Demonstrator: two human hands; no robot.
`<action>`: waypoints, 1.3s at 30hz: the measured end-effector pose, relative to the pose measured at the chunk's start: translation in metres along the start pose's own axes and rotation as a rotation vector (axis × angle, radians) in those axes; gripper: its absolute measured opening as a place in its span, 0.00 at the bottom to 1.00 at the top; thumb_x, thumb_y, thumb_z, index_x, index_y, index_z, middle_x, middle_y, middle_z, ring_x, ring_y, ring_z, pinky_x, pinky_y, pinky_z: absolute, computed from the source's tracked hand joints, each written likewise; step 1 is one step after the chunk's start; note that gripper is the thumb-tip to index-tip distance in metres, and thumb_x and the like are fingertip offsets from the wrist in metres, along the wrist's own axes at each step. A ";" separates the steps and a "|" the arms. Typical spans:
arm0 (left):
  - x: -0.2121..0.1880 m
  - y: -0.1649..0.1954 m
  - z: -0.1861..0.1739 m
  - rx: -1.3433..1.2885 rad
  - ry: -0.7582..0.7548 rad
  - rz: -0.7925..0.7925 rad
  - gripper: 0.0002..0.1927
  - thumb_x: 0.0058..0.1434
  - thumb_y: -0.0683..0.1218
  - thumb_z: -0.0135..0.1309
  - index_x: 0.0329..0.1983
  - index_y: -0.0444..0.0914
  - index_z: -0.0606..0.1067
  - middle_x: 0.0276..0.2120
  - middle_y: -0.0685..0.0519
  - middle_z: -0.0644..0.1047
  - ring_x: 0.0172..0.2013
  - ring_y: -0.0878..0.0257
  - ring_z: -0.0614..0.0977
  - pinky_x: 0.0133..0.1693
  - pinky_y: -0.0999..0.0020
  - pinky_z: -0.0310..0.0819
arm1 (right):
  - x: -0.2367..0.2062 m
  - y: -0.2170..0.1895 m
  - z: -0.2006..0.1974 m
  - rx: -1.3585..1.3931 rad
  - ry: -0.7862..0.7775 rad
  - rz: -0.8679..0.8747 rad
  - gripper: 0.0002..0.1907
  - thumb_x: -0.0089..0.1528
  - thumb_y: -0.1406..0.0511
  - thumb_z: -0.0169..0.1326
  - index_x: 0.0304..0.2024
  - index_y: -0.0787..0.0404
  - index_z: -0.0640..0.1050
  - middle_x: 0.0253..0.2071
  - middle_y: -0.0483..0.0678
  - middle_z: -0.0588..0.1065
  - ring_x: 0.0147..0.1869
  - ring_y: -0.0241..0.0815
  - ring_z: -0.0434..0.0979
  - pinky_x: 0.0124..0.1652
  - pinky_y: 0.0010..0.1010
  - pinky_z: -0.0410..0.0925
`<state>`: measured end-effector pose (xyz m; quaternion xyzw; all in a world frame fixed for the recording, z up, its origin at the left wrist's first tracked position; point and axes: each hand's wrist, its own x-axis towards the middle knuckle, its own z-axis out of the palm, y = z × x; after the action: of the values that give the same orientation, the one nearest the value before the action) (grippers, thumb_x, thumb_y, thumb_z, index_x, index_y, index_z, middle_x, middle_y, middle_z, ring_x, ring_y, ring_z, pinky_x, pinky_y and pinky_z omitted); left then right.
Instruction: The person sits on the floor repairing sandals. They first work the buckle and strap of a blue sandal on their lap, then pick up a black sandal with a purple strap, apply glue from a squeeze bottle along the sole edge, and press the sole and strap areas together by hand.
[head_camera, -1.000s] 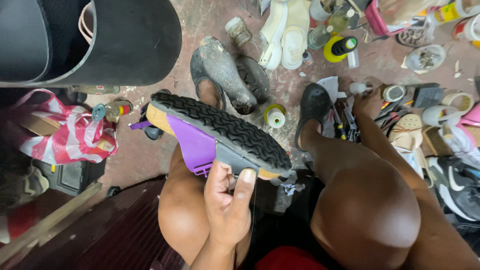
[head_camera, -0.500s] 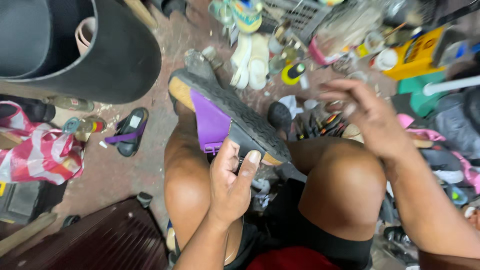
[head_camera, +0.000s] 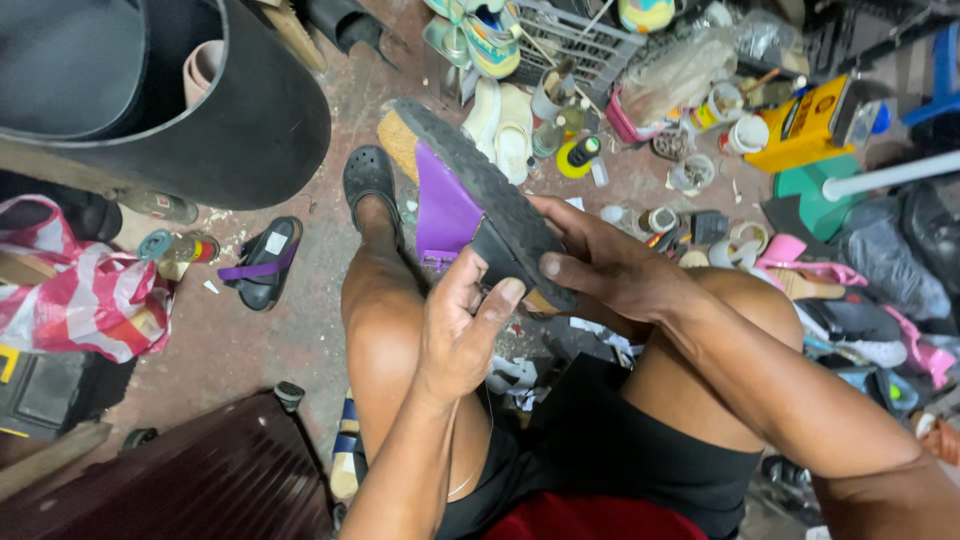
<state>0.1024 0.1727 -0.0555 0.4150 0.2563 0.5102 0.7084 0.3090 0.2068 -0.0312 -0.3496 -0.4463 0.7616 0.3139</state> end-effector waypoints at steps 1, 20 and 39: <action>-0.001 0.001 -0.001 0.004 -0.004 0.001 0.18 0.73 0.43 0.50 0.63 0.30 0.69 0.51 0.52 0.76 0.49 0.67 0.77 0.54 0.70 0.73 | -0.001 0.001 0.000 -0.065 -0.004 -0.031 0.41 0.67 0.61 0.55 0.76 0.67 0.52 0.70 0.52 0.64 0.73 0.42 0.61 0.69 0.37 0.58; 0.001 0.005 -0.005 0.235 -0.038 -0.095 0.15 0.72 0.44 0.51 0.56 0.30 0.72 0.44 0.51 0.79 0.42 0.67 0.79 0.47 0.70 0.77 | 0.000 0.026 -0.007 0.146 -0.024 -0.024 0.49 0.61 0.54 0.64 0.75 0.68 0.55 0.67 0.55 0.66 0.70 0.44 0.63 0.66 0.38 0.60; -0.002 0.004 -0.012 0.327 -0.067 -0.111 0.15 0.72 0.45 0.52 0.56 0.31 0.73 0.43 0.52 0.79 0.44 0.68 0.78 0.50 0.71 0.75 | 0.000 0.031 -0.002 0.068 0.002 -0.069 0.45 0.61 0.58 0.62 0.73 0.68 0.56 0.72 0.55 0.63 0.78 0.44 0.57 0.74 0.37 0.50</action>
<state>0.0908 0.1756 -0.0584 0.5270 0.3345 0.4077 0.6665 0.3057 0.1948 -0.0599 -0.3237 -0.4315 0.7648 0.3522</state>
